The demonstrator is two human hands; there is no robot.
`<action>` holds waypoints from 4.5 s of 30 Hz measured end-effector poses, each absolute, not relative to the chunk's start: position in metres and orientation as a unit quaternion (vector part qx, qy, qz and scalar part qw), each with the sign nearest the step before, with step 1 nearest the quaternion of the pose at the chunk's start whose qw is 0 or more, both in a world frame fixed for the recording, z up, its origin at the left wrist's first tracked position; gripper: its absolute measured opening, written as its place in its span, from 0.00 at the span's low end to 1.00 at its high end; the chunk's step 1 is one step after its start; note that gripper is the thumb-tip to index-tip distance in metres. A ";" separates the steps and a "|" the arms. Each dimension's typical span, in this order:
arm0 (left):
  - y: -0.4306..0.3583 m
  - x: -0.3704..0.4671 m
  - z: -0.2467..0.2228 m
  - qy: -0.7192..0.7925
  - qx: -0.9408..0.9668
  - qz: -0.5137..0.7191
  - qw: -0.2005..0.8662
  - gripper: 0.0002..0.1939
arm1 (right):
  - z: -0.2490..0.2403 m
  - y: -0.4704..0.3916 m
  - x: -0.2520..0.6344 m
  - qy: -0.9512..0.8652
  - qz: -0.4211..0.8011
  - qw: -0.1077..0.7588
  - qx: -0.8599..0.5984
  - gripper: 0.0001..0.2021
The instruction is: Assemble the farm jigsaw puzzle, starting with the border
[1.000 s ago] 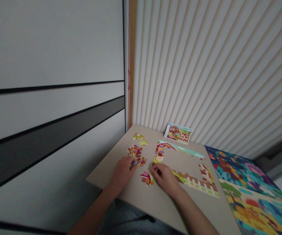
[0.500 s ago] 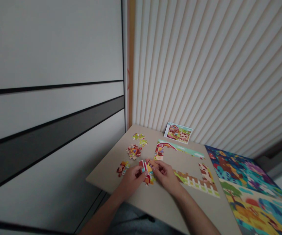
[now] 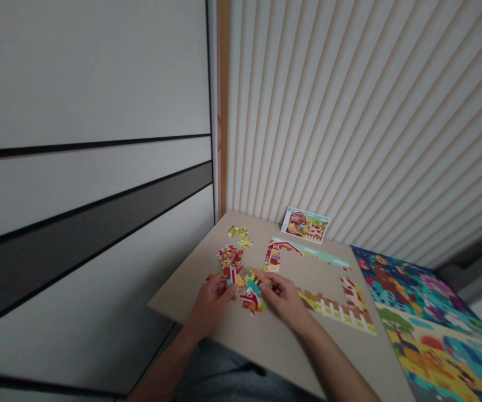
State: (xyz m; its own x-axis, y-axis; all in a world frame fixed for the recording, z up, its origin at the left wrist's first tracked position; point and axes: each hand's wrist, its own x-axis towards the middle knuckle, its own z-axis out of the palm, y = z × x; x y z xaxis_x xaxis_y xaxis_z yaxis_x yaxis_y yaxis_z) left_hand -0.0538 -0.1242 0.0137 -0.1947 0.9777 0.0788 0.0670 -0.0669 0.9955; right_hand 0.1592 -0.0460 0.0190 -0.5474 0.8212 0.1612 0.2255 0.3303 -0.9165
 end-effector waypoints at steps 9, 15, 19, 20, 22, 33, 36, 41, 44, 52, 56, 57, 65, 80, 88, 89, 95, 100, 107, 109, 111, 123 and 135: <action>-0.130 -0.122 0.006 0.681 0.472 0.484 0.279 0.27 | 0.011 -0.037 0.163 -0.756 0.387 0.320 -0.420 0.22; -0.126 -0.130 0.006 0.709 0.493 0.451 0.224 0.27 | 0.016 -0.038 0.149 -0.796 0.379 0.257 -0.395 0.22; -0.124 -0.129 0.003 0.719 0.486 0.442 0.227 0.30 | 0.031 -0.023 0.125 -0.851 0.263 0.225 -0.395 0.19; -0.124 -0.129 0.002 0.723 0.484 0.438 0.226 0.30 | 0.034 -0.016 0.118 -0.855 0.236 0.223 -0.405 0.18; -0.126 -0.127 0.000 0.727 0.483 0.436 0.219 0.30 | 0.036 0.000 0.104 -0.853 0.215 0.215 -0.424 0.16; -0.131 -0.122 -0.008 0.720 0.489 0.446 0.208 0.25 | 0.009 0.051 0.066 -0.808 0.290 0.231 -0.458 0.13; -0.131 -0.123 -0.010 0.722 0.487 0.450 0.200 0.25 | 0.012 0.063 0.074 -0.787 0.296 0.257 -0.477 0.15; -0.130 -0.124 -0.013 0.721 0.489 0.447 0.202 0.26 | 0.023 0.070 0.087 -0.776 0.237 0.275 -0.517 0.24; -0.131 -0.123 -0.014 0.722 0.483 0.449 0.209 0.26 | 0.027 0.058 0.084 -0.794 0.204 0.265 -0.508 0.18; -0.131 -0.123 -0.011 0.721 0.498 0.441 0.196 0.24 | 0.037 0.021 0.062 -0.847 0.074 0.161 -0.502 0.19; -0.132 -0.122 -0.010 0.720 0.497 0.444 0.194 0.25 | 0.032 0.024 0.059 -0.860 0.192 0.156 -0.446 0.18; -0.132 -0.122 -0.010 0.721 0.495 0.444 0.196 0.25 | 0.030 0.027 0.061 -0.848 0.226 0.165 -0.450 0.18; -0.133 -0.121 -0.009 0.720 0.488 0.446 0.211 0.24 | 0.034 0.072 0.089 -0.770 0.352 0.213 -0.488 0.14; -0.134 -0.119 -0.005 0.715 0.486 0.452 0.220 0.24 | 0.039 0.090 0.110 -0.769 0.353 0.236 -0.478 0.18; -0.134 -0.121 -0.005 0.714 0.494 0.452 0.206 0.27 | 0.044 0.070 0.093 -0.784 0.275 0.253 -0.495 0.20; -0.135 -0.121 -0.006 0.710 0.496 0.456 0.205 0.27 | 0.044 0.063 0.092 -0.788 0.261 0.255 -0.496 0.21; -0.137 -0.121 -0.004 0.694 0.510 0.467 0.200 0.26 | 0.050 -0.005 0.093 -0.866 0.244 0.190 -0.392 0.13; -0.136 -0.122 -0.005 0.721 0.504 0.453 0.145 0.26 | 0.053 -0.064 0.102 -0.920 0.173 0.166 -0.311 0.11; -0.134 -0.125 -0.013 0.724 0.494 0.469 0.110 0.25 | 0.048 -0.114 0.121 -0.936 0.080 0.156 -0.305 0.11; -0.133 -0.126 -0.015 0.730 0.485 0.470 0.102 0.25 | 0.043 -0.123 0.132 -0.930 0.066 0.170 -0.318 0.13; -0.133 -0.127 -0.017 0.736 0.483 0.465 0.100 0.26 | 0.035 -0.131 0.145 -0.920 0.058 0.184 -0.341 0.15; -0.132 -0.127 -0.016 0.751 0.496 0.420 0.118 0.30 | 0.004 -0.139 0.170 -0.875 0.096 0.248 -0.405 0.17; -0.129 -0.130 -0.022 0.731 0.557 0.384 0.087 0.22 | 0.002 -0.139 0.172 -0.834 0.085 0.280 -0.468 0.15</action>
